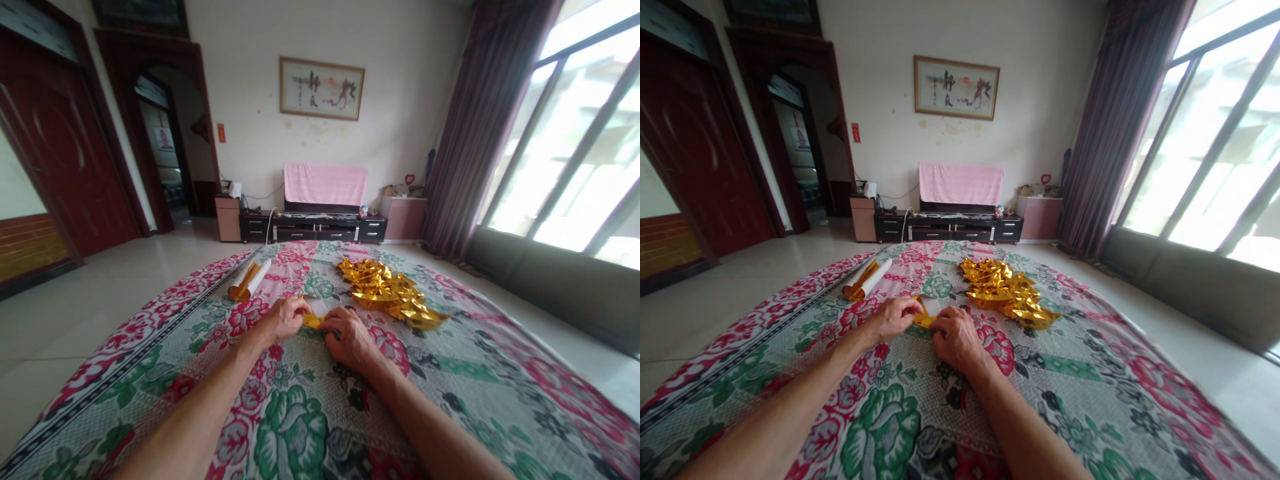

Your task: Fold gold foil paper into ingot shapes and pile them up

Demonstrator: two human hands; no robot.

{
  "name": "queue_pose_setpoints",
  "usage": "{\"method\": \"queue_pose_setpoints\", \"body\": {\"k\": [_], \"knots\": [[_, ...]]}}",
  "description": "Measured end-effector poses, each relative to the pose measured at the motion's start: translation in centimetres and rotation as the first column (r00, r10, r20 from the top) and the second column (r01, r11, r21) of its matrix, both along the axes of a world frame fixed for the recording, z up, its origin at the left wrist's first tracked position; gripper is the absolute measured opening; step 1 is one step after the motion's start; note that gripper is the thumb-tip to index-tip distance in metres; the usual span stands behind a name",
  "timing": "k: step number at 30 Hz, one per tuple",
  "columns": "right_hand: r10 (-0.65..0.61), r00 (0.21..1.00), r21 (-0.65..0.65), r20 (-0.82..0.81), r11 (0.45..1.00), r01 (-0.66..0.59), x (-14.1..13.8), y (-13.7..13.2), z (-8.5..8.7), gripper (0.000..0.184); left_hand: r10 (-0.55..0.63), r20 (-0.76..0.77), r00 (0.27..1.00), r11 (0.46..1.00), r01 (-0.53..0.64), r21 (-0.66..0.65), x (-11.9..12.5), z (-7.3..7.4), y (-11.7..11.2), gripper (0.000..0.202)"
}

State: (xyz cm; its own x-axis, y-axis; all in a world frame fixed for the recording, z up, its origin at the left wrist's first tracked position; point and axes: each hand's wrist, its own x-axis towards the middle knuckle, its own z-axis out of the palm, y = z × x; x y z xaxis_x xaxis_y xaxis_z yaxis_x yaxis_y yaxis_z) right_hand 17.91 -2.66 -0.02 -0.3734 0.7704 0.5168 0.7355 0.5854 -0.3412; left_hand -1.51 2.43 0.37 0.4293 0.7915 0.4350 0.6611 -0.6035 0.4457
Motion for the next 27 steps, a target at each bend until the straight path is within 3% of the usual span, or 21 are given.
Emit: {"method": "queue_pose_setpoints", "body": {"k": [4, 5, 11, 16, 22, 27], "knots": [[-0.008, 1.0, 0.015, 0.01, 1.0, 0.008, -0.2, -0.1, 0.2, 0.021, 0.208, 0.108, 0.972, 0.966, -0.222, 0.135, -1.5, 0.0, 0.7, 0.021], [-0.008, 1.0, 0.016, 0.016, 1.0, 0.007, -0.2, -0.1, 0.2, 0.019, 0.209, 0.101, 0.973, 0.965, -0.222, 0.141, -1.6, -0.1, 0.9, 0.022], [-0.004, 0.997, 0.003, 0.079, 1.0, 0.004, -0.2, 0.0, 0.6, 0.017, -0.002, 0.014, 1.0, 0.988, 0.0, 0.154, -1.4, -1.6, 1.8, 0.034], [0.003, 0.992, -0.002, 0.126, 1.0, -0.003, -0.1, 0.1, 1.0, 0.018, -0.074, -0.117, 0.99, 0.979, 0.095, 0.181, -1.3, -1.5, 1.8, 0.036], [0.007, 0.99, -0.005, 0.143, 1.0, -0.006, 0.8, 0.6, 1.0, 0.019, -0.071, -0.183, 0.98, 0.981, 0.102, 0.166, -0.9, -0.3, 0.8, 0.03], [0.049, 0.992, 0.004, 0.118, 0.999, -0.05, 1.3, 0.9, 1.0, 0.017, -0.068, -0.162, 0.985, 0.982, 0.094, 0.162, -0.9, -0.1, 0.5, 0.029]]}}
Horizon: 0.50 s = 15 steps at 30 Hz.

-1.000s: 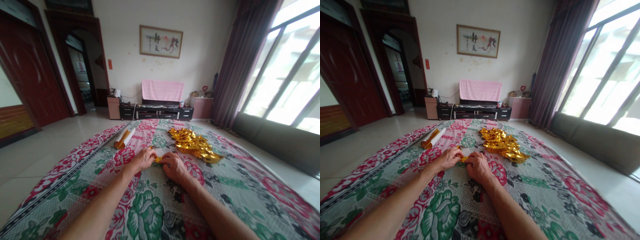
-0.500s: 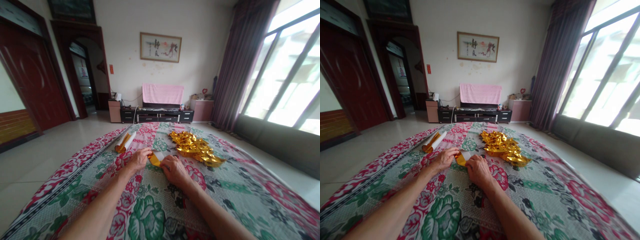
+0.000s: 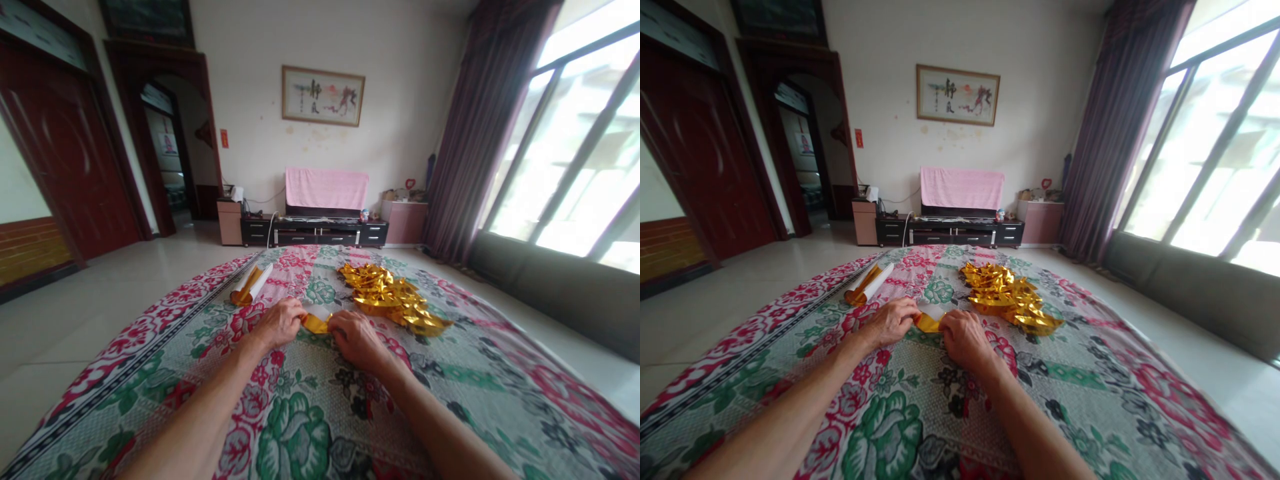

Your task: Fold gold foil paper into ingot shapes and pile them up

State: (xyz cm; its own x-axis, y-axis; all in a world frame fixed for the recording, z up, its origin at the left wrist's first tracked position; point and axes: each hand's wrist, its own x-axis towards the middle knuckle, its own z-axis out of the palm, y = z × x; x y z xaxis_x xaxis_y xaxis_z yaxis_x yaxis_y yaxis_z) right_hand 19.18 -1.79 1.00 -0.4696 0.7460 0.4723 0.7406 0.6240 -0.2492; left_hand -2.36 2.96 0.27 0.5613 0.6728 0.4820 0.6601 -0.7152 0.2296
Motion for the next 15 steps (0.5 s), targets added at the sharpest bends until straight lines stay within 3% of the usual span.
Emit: {"method": "queue_pose_setpoints", "body": {"k": [11, 15], "knots": [[0.047, 0.999, -0.007, 0.001, 0.999, -0.047, -0.02, 0.23, -0.08, 0.017, 0.039, 0.047, 0.998, 0.998, -0.041, 0.042, 0.17, -0.57, 0.15, 0.028], [0.04, 0.999, -0.001, 0.02, 0.999, -0.04, 0.04, 0.46, -0.33, 0.018, 0.036, 0.074, 0.997, 0.999, -0.035, -0.009, 0.1, -0.87, 0.34, 0.03]]}}
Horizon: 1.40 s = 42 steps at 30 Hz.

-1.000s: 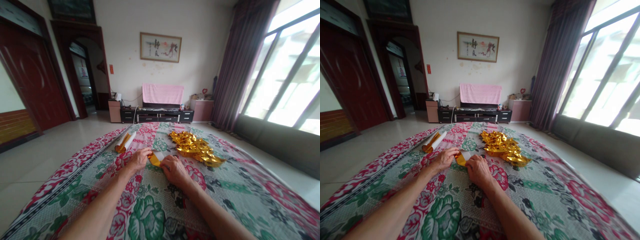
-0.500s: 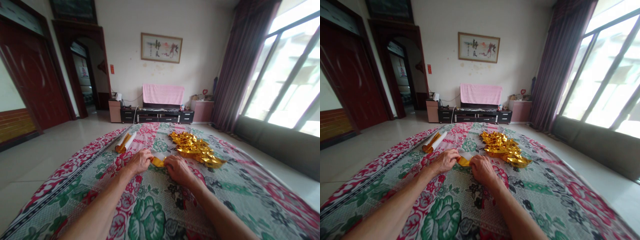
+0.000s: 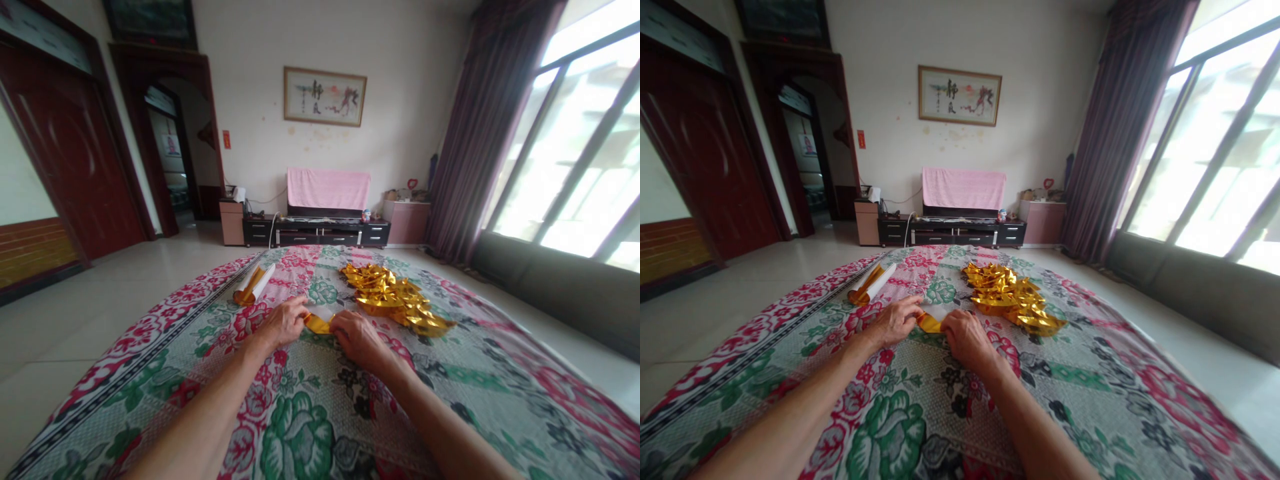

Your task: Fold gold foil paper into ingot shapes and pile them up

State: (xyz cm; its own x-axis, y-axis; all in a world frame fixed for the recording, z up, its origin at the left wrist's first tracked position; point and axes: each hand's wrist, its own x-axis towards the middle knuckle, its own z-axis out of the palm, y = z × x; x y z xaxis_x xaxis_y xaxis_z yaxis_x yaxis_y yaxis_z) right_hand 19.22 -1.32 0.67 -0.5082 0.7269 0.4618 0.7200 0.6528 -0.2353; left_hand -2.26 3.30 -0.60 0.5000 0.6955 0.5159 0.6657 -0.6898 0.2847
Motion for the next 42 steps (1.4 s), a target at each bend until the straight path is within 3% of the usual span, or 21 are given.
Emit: {"method": "queue_pose_setpoints", "body": {"k": [9, 21, 30, 36, 42], "knots": [[-0.037, 0.999, 0.001, 0.016, 0.999, 0.037, 0.4, -0.1, 0.3, 0.02, -0.041, -0.021, 0.999, 0.999, 0.041, 0.008, 0.0, 0.4, -0.2, 0.028], [0.063, 0.997, -0.067, -0.05, 0.996, -0.067, 1.5, 0.8, 0.9, 0.021, -0.129, -0.141, 0.982, 0.991, 0.131, 0.007, -0.1, 1.0, -0.7, 0.026], [0.072, 0.996, -0.069, -0.051, 0.995, -0.075, 1.7, 0.5, 1.1, 0.017, -0.148, -0.062, 0.987, 0.989, 0.146, -0.027, -0.1, 1.2, -0.8, 0.026], [0.143, 0.989, -0.049, -0.027, 0.988, -0.144, 2.2, 0.7, 1.0, 0.016, -0.149, -0.108, 0.983, 0.988, 0.152, 0.015, -0.2, 1.1, -1.0, 0.023], [0.113, 0.992, -0.012, -0.049, 0.993, -0.114, 2.1, 0.4, 0.6, 0.018, -0.146, -0.091, 0.985, 0.988, 0.15, 0.035, -0.3, 1.1, -1.3, 0.024]]}}
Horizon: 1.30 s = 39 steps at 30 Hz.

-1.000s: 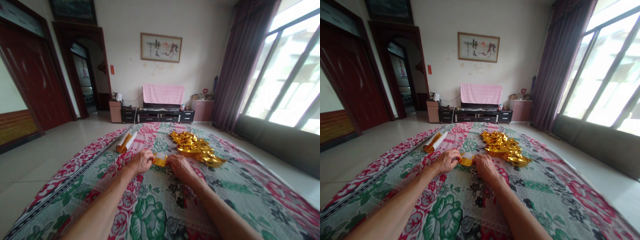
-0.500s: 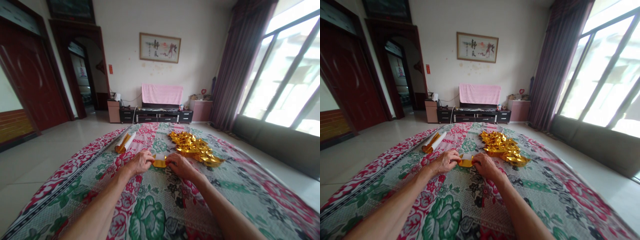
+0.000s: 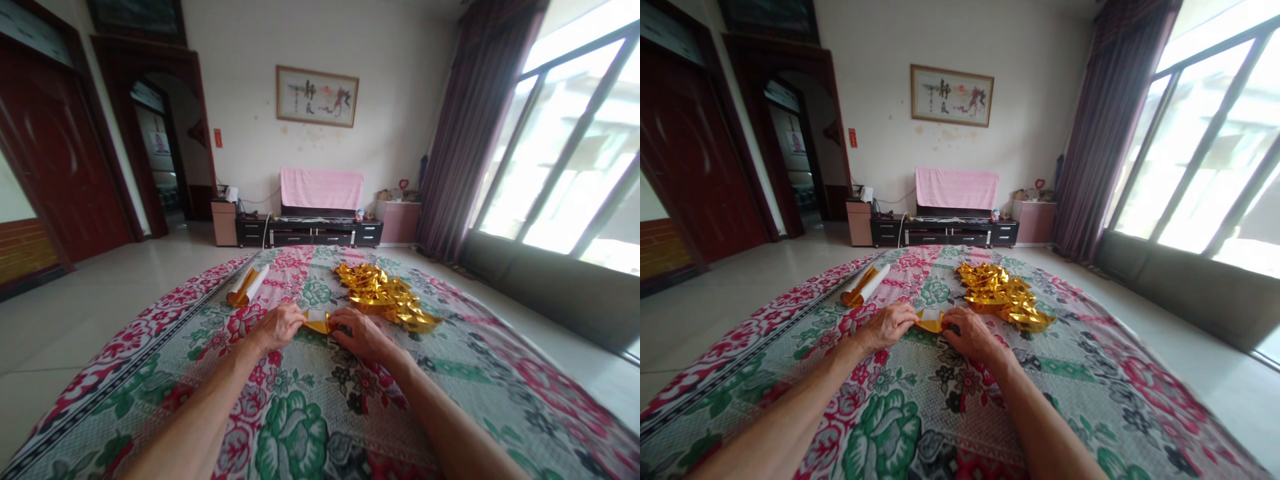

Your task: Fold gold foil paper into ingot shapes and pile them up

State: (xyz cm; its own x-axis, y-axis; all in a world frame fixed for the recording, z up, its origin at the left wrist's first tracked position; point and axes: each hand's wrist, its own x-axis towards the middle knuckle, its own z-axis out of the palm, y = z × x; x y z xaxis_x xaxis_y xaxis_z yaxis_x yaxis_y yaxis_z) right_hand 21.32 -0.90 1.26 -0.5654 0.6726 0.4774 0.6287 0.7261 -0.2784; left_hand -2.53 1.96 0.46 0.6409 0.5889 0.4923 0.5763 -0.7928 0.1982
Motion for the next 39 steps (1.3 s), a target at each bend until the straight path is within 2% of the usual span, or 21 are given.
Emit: {"method": "queue_pose_setpoints", "body": {"k": [7, 14, 22, 28, 31, 34, 39], "knots": [[-0.051, 0.999, 0.039, -0.014, 0.998, 0.052, -0.4, 0.2, -0.8, 0.019, 0.08, 0.013, 0.997, 0.997, -0.081, 0.007, 0.3, -0.2, 0.1, 0.026], [-0.122, 0.991, 0.034, -0.063, 0.992, 0.124, -0.8, 0.4, -1.0, 0.018, 0.078, 0.05, 0.996, 0.997, -0.077, -0.006, 0.6, 0.0, -0.1, 0.022], [-0.212, 0.976, 0.026, -0.048, 0.977, 0.214, -1.2, 0.3, -0.7, 0.022, 0.225, 0.119, 0.967, 0.972, -0.214, -0.101, 1.1, -1.0, 1.2, 0.024], [-0.361, 0.933, 0.017, -0.017, 0.932, 0.361, -1.9, 0.3, -0.8, 0.029, 0.287, 0.124, 0.95, 0.951, -0.267, -0.154, 1.3, -0.8, 1.3, 0.025], [-0.385, 0.923, 0.018, -0.005, 0.923, 0.385, -2.1, 0.4, -0.9, 0.03, 0.31, 0.14, 0.94, 0.94, -0.282, -0.192, 1.4, -0.6, 1.1, 0.024], [-0.371, 0.928, 0.013, -0.014, 0.928, 0.371, -2.0, 0.3, -0.9, 0.028, 0.289, 0.145, 0.946, 0.947, -0.26, -0.19, 1.1, -0.5, 0.9, 0.019], [-0.281, 0.959, 0.033, -0.045, 0.959, 0.283, -1.6, -0.2, -0.8, 0.013, 0.091, 0.148, 0.985, 0.988, -0.071, -0.134, 0.2, -0.4, 0.6, 0.02]]}}
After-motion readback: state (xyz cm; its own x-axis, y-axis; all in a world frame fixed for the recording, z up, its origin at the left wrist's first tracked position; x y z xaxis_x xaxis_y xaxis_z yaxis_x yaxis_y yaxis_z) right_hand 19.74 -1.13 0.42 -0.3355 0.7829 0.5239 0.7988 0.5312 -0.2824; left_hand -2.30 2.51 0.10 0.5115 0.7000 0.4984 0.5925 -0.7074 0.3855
